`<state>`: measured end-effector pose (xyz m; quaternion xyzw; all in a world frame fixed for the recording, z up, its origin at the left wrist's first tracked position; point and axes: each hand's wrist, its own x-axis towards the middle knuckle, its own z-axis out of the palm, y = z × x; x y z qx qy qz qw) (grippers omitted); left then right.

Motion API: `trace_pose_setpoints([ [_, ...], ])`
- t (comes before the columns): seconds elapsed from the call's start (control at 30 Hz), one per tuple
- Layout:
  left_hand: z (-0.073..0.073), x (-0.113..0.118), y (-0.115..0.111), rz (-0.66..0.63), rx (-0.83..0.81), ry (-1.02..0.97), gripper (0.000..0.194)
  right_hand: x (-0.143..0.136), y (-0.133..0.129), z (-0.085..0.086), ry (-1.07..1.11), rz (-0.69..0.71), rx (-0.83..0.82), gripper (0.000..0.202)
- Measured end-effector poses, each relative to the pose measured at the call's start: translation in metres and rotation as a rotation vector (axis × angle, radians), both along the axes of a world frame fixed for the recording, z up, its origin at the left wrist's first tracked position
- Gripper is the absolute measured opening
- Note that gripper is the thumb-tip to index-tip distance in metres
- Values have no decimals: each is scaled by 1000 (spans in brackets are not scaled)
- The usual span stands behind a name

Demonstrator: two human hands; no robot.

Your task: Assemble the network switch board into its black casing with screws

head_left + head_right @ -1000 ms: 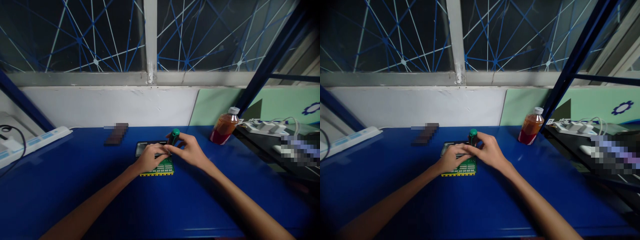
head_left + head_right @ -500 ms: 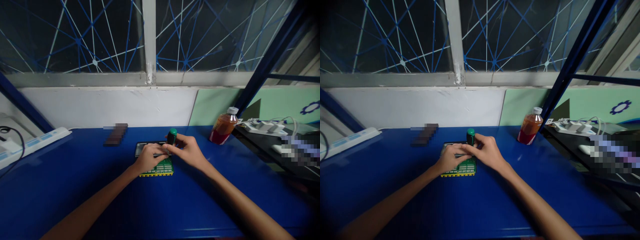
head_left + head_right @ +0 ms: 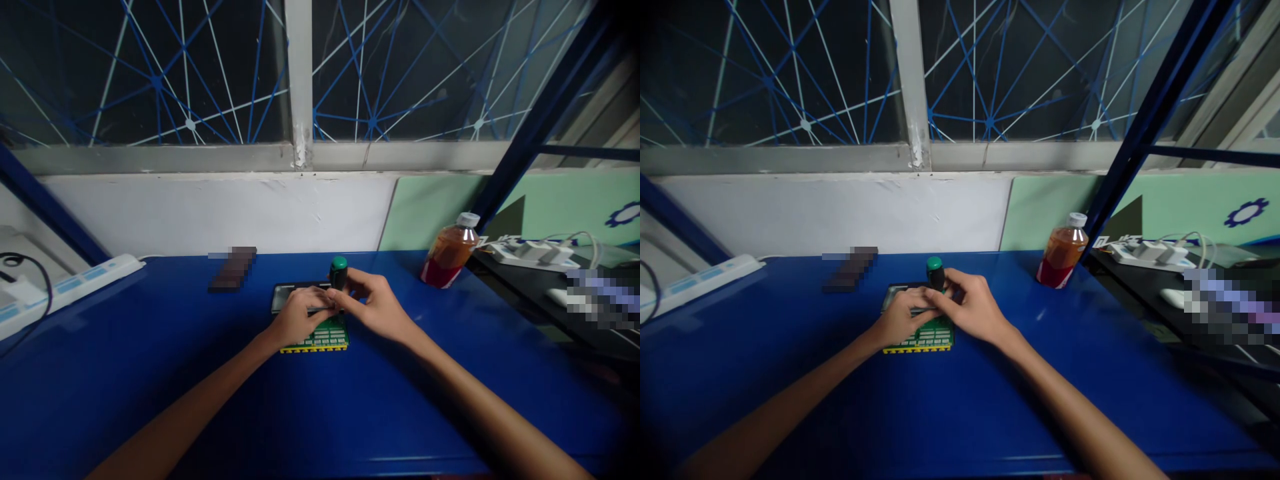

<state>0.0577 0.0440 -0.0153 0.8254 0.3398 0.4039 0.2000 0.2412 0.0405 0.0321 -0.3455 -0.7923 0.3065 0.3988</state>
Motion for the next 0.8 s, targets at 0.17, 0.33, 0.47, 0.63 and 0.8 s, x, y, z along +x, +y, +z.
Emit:
trace_pose_setpoints([
  [0.17, -4, 1, 2, 61, 44, -17, 10, -2, 0, -1, -18, -25, -6, 26],
  [0.33, 1, 1, -2, 6, 44, 15, 10, -1, 0, -2, -7, -13, -21, 27],
  [0.47, 4, 2, -3, -5, 41, 41, 14, -1, 0, -2, -4, -15, -24, 28],
  [0.63, 3, 4, -1, 42, 57, -5, 10, -1, 1, -3, -10, -30, -14, 27],
  [0.8, 6, 4, -3, -7, 27, 0, 12, -1, 1, -3, 7, -31, -7, 25],
])
